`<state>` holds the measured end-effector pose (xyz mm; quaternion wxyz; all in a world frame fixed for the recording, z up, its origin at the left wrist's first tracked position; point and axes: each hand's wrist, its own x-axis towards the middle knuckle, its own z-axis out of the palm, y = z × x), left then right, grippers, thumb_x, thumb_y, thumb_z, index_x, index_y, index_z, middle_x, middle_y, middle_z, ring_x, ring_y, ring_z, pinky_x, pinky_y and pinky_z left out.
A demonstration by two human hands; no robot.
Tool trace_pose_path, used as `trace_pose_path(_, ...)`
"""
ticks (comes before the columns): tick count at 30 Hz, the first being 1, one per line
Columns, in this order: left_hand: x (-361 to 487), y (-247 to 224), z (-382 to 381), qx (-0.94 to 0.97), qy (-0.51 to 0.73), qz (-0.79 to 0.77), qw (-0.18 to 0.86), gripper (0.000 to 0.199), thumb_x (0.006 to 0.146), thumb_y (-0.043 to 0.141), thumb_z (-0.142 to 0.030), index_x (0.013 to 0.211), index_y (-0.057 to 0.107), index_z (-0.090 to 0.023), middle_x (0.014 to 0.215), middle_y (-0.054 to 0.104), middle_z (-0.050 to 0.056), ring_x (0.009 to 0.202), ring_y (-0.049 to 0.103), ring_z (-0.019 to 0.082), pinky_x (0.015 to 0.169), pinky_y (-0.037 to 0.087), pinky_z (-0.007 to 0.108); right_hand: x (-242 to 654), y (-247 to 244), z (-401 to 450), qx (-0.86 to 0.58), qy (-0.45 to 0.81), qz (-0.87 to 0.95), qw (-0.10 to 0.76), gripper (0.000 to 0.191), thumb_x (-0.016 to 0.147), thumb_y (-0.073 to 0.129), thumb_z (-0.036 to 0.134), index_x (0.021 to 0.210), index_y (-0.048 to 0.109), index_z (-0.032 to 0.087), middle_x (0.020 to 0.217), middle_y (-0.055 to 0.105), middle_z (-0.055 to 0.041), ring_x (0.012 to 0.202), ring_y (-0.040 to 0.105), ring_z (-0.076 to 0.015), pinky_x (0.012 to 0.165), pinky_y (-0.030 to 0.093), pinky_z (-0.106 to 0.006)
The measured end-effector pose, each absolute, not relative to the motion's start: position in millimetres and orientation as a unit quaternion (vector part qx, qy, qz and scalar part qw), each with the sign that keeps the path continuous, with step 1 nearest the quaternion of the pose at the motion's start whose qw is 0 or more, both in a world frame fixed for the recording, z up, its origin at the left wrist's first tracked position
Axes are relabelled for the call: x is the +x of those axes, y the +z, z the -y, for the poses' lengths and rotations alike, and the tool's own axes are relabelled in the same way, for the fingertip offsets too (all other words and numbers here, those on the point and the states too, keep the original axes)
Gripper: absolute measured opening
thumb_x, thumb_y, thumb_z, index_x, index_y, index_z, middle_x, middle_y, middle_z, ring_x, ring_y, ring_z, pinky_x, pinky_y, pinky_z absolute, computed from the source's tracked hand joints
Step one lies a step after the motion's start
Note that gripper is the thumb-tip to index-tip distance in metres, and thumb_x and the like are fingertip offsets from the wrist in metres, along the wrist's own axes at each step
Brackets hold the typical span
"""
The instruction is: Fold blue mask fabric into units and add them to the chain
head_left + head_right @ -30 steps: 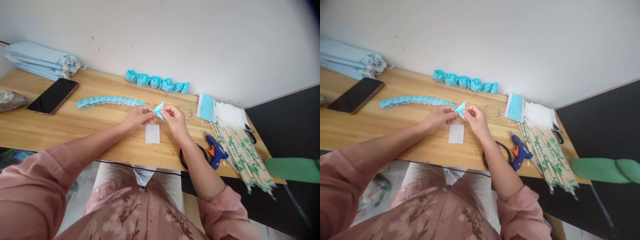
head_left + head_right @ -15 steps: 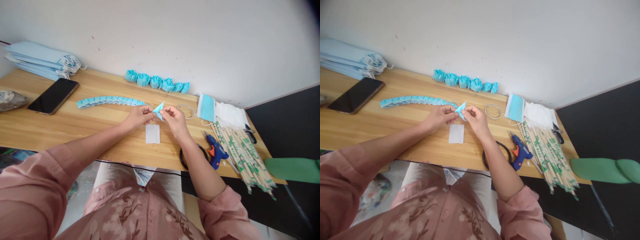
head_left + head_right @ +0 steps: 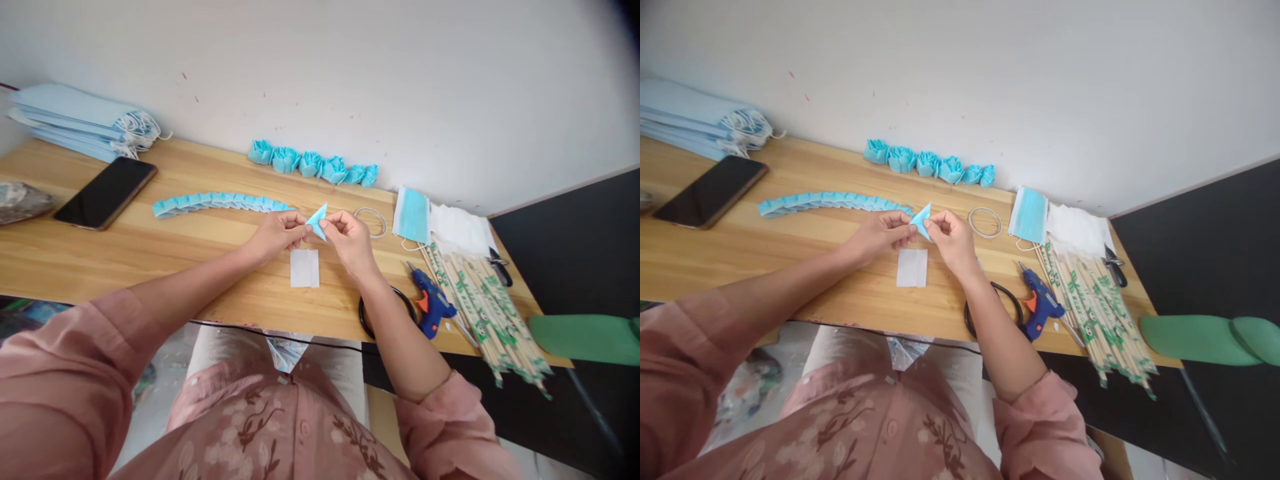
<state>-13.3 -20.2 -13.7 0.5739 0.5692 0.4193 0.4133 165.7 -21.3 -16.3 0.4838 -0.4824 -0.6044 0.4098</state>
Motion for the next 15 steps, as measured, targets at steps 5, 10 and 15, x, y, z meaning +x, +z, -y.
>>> trace_pose_path(5, -14.4, -14.9, 20.4, 0.586, 0.413, -0.411, 0.563, 0.026, 0.081, 0.068, -0.039, 0.074, 0.063, -0.015, 0.066, 0.065, 0.001, 0.054, 0.054, 0.007, 0.049, 0.042, 0.019, 165.5, -16.2, 21.6, -0.475, 0.408, 0.606, 0.491, 0.018, 0.081, 0.069, 0.036, 0.075, 0.06, 0.021, 0.065, 0.059, 0.004, 0.061, 0.049, -0.0099, 0.061, 0.041, -0.026)
trace_pose_path(10, -15.0, -14.8, 18.9, 0.6, 0.414, -0.408, 0.55, 0.033, 0.084, 0.064, -0.046, 0.07, 0.063, -0.015, 0.063, 0.064, 0.001, 0.053, 0.054, 0.008, 0.05, 0.043, 0.02, 165.0, -14.4, 22.8, -0.481, 0.406, 0.605, 0.487, 0.018, 0.081, 0.069, 0.035, 0.075, 0.059, 0.021, 0.066, 0.058, 0.004, 0.061, 0.049, -0.0097, 0.06, 0.039, -0.026)
trace_pose_path(15, -15.5, -14.7, 18.7, 0.6, 0.421, -0.401, 0.549, 0.036, 0.085, 0.064, -0.047, 0.067, 0.064, -0.015, 0.063, 0.064, 0.002, 0.053, 0.053, 0.008, 0.05, 0.042, 0.02, 164.1, -12.0, 24.2, -0.479, 0.411, 0.6, 0.491, 0.018, 0.081, 0.069, 0.036, 0.075, 0.06, 0.021, 0.065, 0.057, 0.0042, 0.061, 0.048, -0.01, 0.061, 0.04, -0.027)
